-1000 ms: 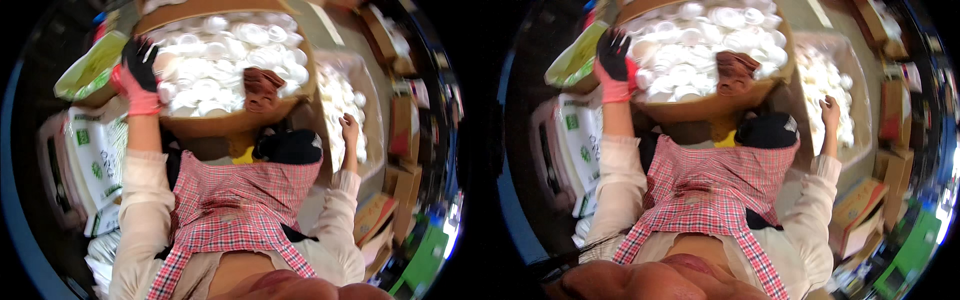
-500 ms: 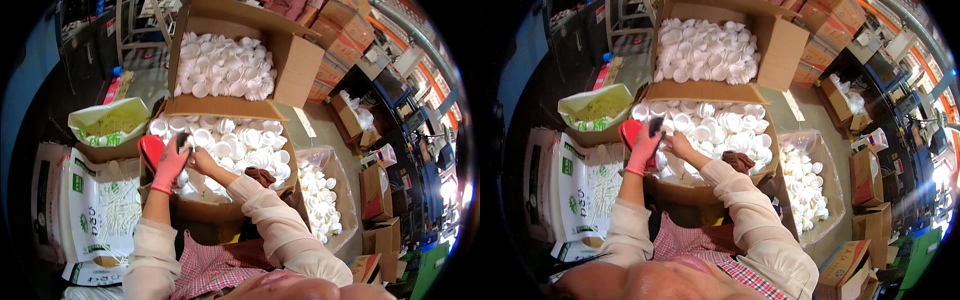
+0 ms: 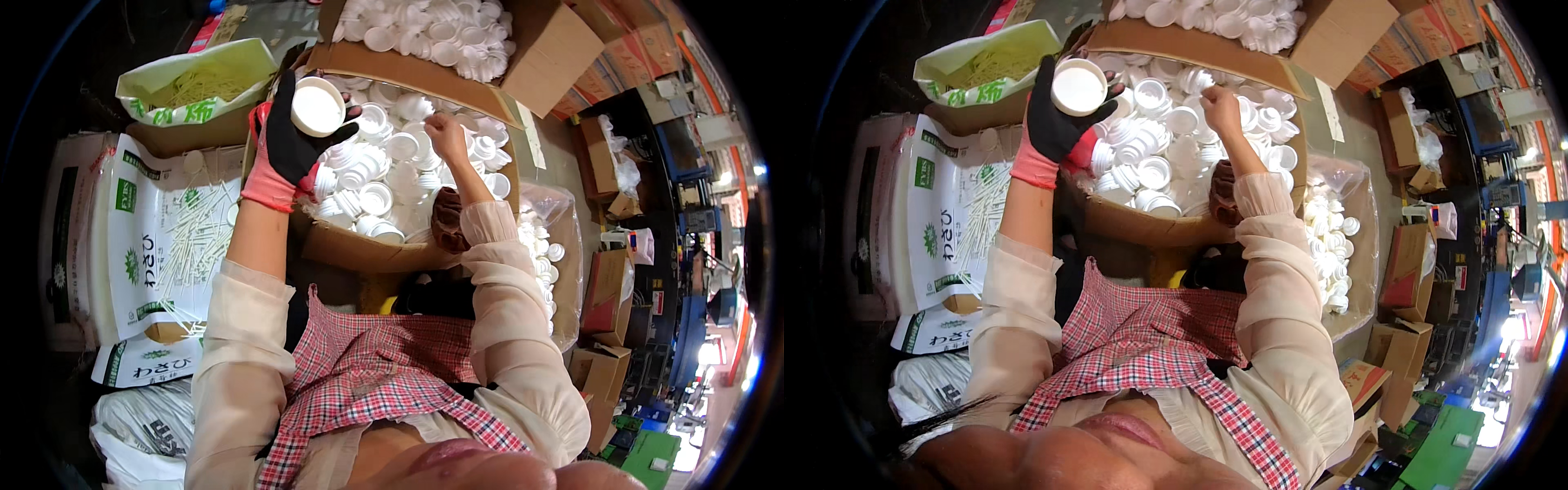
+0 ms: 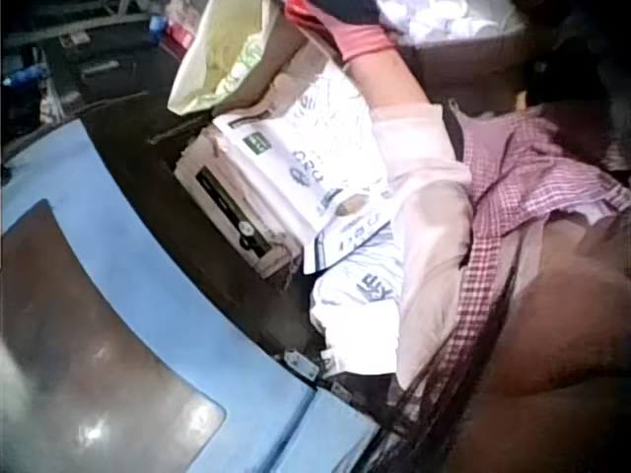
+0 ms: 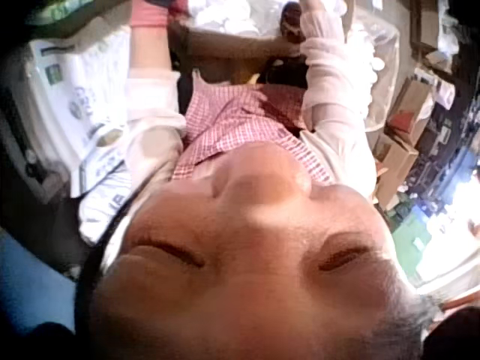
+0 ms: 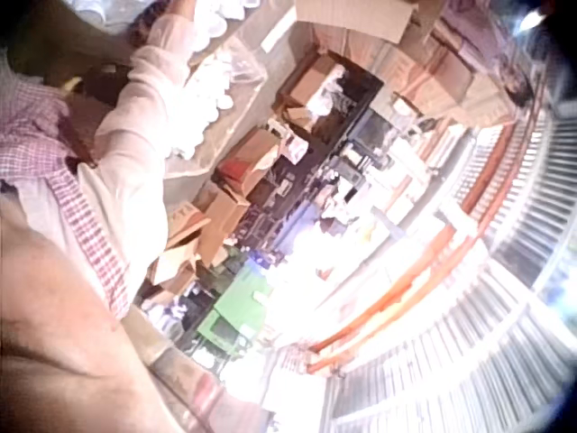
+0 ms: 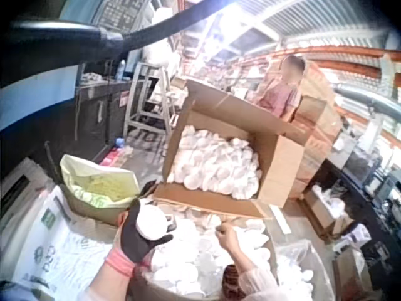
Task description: The person sits on the floor and repeatedly picks up white plastic cup halves, aligns them, and presses them together to form complete cups. The person places the assembled cups into a cardboard box and occasionally reaches for additional parts from nearby bags.
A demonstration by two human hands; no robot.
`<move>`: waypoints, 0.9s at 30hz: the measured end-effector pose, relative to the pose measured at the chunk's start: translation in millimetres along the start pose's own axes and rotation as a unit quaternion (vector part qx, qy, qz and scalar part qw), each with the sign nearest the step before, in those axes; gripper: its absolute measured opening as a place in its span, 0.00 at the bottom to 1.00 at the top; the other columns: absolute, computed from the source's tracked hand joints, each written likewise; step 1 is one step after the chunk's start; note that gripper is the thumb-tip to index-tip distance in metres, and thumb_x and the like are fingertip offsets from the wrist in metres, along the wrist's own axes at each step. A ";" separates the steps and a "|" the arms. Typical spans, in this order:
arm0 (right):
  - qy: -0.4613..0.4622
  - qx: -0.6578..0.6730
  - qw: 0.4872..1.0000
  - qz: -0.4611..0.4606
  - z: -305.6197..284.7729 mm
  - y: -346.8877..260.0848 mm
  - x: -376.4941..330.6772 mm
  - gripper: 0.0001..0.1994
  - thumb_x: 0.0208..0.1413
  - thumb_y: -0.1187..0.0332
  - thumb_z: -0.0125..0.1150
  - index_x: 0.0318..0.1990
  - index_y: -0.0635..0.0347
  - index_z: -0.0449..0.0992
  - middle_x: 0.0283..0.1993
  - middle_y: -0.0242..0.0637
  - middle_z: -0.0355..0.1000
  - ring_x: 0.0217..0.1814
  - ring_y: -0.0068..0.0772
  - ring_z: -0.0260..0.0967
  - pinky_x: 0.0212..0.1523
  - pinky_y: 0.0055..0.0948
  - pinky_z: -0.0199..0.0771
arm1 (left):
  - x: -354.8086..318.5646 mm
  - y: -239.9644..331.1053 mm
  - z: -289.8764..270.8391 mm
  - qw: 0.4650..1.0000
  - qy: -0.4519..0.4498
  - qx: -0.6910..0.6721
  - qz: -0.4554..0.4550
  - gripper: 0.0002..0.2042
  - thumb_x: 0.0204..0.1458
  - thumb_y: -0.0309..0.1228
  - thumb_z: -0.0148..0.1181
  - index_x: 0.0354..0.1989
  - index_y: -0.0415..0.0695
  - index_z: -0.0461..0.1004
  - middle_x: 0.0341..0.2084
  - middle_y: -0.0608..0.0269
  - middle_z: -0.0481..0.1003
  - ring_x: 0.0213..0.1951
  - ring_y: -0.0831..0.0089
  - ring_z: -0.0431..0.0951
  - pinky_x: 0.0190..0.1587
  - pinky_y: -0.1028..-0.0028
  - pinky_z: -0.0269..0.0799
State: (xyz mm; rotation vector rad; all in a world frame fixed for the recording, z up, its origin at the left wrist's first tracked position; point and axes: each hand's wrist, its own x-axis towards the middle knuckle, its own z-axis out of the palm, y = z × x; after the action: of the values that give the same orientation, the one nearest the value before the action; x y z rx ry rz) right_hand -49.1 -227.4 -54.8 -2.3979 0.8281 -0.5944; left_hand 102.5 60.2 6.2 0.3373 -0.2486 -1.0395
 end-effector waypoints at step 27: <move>-0.131 0.747 0.650 0.044 -87.0 -69.8 -120.4 0.32 0.48 0.64 0.67 0.60 0.48 0.59 0.61 0.41 0.61 0.63 0.44 0.61 0.59 0.49 0.67 | -1.7 -70.1 41.4 0.960 -0.205 -0.139 -0.131 0.38 0.57 0.61 0.36 0.65 0.40 0.51 0.61 0.35 0.56 0.59 0.36 0.61 0.45 0.51 0.76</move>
State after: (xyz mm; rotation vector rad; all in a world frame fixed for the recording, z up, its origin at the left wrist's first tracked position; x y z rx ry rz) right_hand -153.5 -130.1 26.4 -0.8203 0.0814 -0.5080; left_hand 31.1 22.8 17.0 -0.1097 -0.4325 -1.3862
